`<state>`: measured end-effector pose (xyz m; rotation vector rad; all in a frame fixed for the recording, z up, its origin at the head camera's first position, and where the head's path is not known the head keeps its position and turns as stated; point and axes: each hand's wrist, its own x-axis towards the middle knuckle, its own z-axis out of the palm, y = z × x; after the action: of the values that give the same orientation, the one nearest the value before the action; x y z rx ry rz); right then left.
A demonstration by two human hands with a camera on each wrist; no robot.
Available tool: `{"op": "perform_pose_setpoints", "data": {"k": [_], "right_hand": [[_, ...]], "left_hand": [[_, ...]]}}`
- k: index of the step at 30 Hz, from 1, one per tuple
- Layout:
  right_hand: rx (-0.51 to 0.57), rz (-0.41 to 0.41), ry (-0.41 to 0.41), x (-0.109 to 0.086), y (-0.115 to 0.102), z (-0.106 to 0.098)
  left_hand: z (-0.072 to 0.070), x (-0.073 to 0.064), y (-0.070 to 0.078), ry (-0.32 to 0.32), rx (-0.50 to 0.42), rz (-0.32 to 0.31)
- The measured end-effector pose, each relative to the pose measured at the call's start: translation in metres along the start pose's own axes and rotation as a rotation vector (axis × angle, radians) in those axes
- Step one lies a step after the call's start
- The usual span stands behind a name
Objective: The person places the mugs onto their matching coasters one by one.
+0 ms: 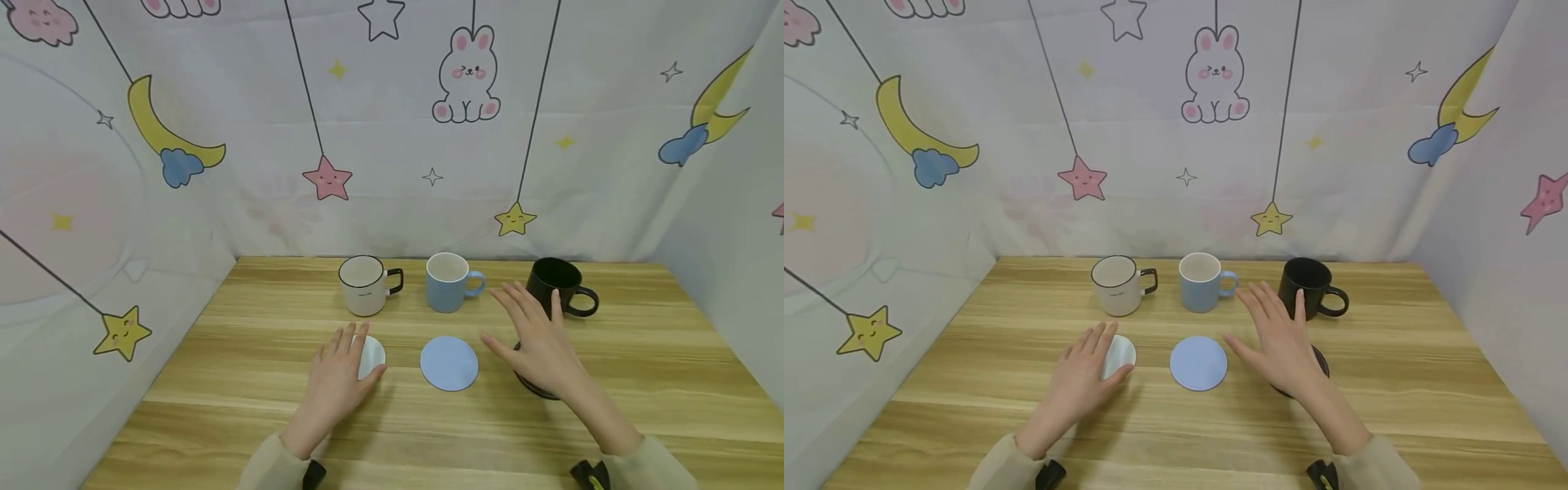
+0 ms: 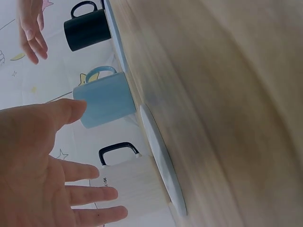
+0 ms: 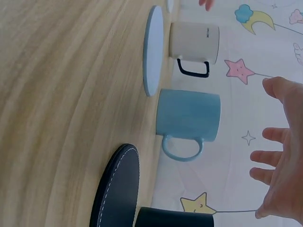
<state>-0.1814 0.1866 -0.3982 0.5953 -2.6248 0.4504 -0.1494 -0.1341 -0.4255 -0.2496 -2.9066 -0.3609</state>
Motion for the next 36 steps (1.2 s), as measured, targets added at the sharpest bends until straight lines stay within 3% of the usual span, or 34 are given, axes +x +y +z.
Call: {"op": "perform_pose_setpoints", "data": {"k": [15,24,36], "right_hand": [[0.029,-0.051,0.045,0.025,-0.010,0.007],[0.080,-0.075,0.007,0.045,-0.021,0.008],[0.094,-0.083,-0.050,0.071,-0.034,0.013]], "left_hand": [[-0.002,0.000,-0.013,-0.048,0.022,-0.032],[-0.001,0.002,-0.023,-0.104,-0.006,-0.077],[-0.002,0.003,-0.031,-0.187,-0.037,-0.086]]}}
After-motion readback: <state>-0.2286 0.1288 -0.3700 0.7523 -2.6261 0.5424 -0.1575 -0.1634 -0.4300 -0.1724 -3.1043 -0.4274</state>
